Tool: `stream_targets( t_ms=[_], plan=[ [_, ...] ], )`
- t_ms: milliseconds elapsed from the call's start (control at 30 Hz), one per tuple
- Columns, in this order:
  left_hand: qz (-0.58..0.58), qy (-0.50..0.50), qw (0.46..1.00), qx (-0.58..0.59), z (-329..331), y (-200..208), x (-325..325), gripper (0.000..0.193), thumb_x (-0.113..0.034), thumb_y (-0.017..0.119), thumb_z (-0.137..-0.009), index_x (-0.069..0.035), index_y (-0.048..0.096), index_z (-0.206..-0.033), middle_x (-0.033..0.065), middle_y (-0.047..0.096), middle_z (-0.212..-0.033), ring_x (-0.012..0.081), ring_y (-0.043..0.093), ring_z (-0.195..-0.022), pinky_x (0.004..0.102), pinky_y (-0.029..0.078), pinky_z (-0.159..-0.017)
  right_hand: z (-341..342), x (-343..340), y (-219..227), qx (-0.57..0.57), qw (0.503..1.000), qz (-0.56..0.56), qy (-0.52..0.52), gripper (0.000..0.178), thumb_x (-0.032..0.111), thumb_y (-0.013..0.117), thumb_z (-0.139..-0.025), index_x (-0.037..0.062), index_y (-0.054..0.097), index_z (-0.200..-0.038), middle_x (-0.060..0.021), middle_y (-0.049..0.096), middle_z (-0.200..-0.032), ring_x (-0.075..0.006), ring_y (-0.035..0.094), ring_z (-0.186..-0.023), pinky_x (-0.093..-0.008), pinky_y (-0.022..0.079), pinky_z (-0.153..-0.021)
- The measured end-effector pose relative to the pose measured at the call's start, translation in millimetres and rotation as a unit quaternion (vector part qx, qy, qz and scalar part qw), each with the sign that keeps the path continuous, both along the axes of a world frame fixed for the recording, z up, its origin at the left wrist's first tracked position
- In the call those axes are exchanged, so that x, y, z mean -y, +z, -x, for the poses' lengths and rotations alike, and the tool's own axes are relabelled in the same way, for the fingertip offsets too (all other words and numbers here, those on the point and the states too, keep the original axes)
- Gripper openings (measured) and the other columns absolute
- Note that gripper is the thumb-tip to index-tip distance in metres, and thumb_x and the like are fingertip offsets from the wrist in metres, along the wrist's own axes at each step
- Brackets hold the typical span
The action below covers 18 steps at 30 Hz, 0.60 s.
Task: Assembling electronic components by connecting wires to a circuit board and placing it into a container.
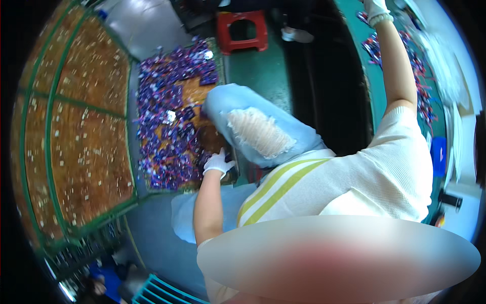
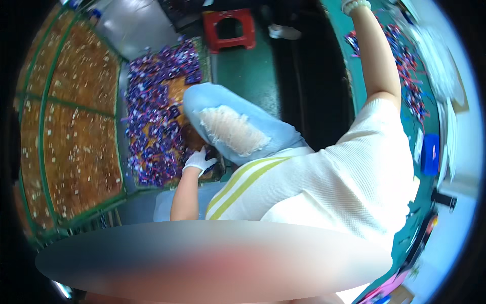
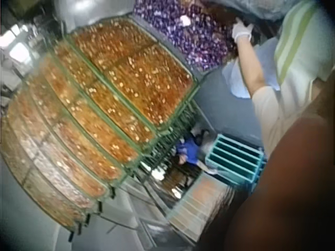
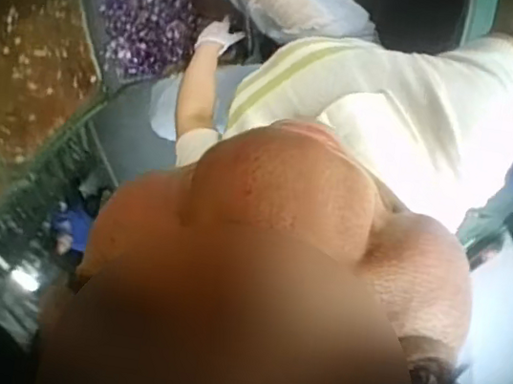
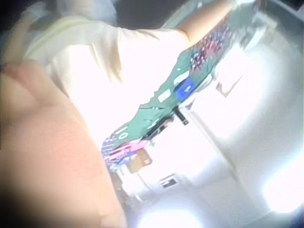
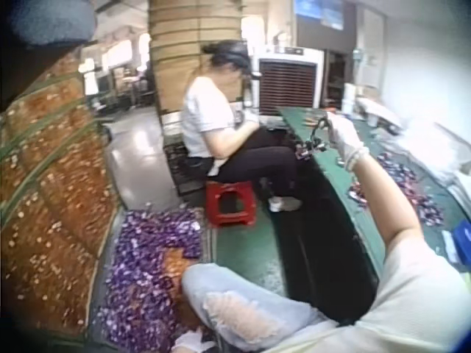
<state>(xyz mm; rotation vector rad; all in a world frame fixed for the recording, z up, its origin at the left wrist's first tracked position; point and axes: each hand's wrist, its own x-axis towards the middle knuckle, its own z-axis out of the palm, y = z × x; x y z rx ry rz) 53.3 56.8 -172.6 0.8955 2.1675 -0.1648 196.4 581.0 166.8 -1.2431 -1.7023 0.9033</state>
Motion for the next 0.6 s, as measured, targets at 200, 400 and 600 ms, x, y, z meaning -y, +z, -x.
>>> stream_targets(
  t_ms=[200, 400, 600],
  plan=[
    [-0.013, 0.086, 0.996, -0.031, 6.8, -9.9, -8.1, 0.038, -0.033, 0.043, -0.087, -0.003, 0.052, -0.110, 0.0256, 0.056, -0.105, 0.0392, 0.054, -0.098, 0.0462, 0.043, -0.084, -59.6, -18.7, 1.9, -0.125, 0.984, 0.092, -0.090, 0.020, 0.026, 0.044, -0.087, 0.0115, 0.057, -0.086, -0.0048, 0.056, -0.072, -0.0221, 0.055, -0.067, -0.0364, 0.045, -0.060],
    [-0.170, 0.514, 0.834, 0.104, 25.3, -6.3, 8.1, 0.025, -0.022, 0.052, -0.085, 0.002, 0.055, -0.089, 0.0223, 0.061, -0.078, 0.0337, 0.062, -0.064, 0.0439, 0.048, -0.054, -57.7, -31.9, -5.4, -0.247, 0.946, 0.180, -0.106, 0.019, 0.027, 0.045, -0.087, 0.0134, 0.058, -0.087, -0.0034, 0.055, -0.074, -0.0192, 0.052, -0.069, -0.0336, 0.044, -0.063],
    [-0.312, 0.653, 0.688, 0.061, 37.8, 11.8, 59.2, 0.023, -0.030, 0.050, -0.087, -0.007, 0.049, -0.087, 0.0110, 0.055, -0.073, 0.0238, 0.053, -0.038, 0.0354, 0.040, -0.028, -35.5, -152.8, -105.8, -0.111, 0.978, 0.165, -0.060, 0.028, 0.034, 0.047, -0.086, 0.0124, 0.057, -0.100, -0.0062, 0.056, -0.090, -0.0196, 0.052, -0.081, -0.0339, 0.042, -0.073]
  ],
)
